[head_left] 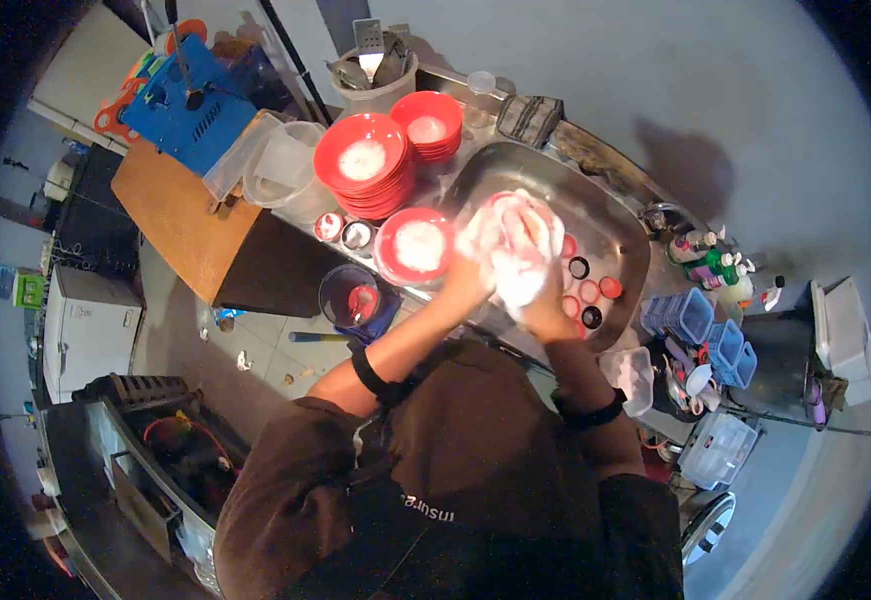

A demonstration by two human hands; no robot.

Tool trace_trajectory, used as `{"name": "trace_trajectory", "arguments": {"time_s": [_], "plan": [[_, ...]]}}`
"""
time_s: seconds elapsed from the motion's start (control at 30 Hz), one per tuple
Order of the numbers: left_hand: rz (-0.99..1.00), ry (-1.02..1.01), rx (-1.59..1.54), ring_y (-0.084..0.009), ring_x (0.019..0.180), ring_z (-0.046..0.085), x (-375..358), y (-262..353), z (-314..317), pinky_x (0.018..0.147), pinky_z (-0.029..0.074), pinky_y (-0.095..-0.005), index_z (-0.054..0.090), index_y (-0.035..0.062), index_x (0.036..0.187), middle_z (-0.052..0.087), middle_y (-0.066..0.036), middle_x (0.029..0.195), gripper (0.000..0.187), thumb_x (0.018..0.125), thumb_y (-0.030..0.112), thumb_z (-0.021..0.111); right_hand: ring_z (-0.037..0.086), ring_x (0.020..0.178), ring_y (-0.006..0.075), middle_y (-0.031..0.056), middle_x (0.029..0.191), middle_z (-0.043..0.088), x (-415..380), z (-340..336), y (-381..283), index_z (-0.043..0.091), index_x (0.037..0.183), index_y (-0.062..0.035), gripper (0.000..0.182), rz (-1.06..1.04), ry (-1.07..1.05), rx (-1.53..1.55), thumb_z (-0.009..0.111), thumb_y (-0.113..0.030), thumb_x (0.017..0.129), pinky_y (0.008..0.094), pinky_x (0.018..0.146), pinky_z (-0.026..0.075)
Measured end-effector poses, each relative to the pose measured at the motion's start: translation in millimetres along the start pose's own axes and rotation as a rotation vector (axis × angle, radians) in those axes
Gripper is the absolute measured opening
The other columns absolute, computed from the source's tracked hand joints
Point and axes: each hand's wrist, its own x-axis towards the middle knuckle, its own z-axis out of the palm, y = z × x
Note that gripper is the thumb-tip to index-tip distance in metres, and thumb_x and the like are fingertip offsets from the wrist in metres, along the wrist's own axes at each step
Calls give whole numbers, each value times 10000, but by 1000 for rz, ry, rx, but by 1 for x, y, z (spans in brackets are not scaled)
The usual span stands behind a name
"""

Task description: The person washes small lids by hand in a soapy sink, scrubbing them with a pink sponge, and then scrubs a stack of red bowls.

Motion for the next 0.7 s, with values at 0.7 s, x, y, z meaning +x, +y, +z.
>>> {"name": "trace_trajectory", "arguments": {"time_s": [0.7], "plan": [[398, -331, 1065, -366, 1121, 529, -8, 35, -4, 910, 459, -427, 434, 13, 1357, 503, -204, 1310, 588, 792, 98, 571, 576, 1005, 373, 191, 1104, 600, -5, 9, 35, 550, 1055, -73, 604, 1122, 526, 1973, 355, -628, 924, 474, 910, 464]]}}
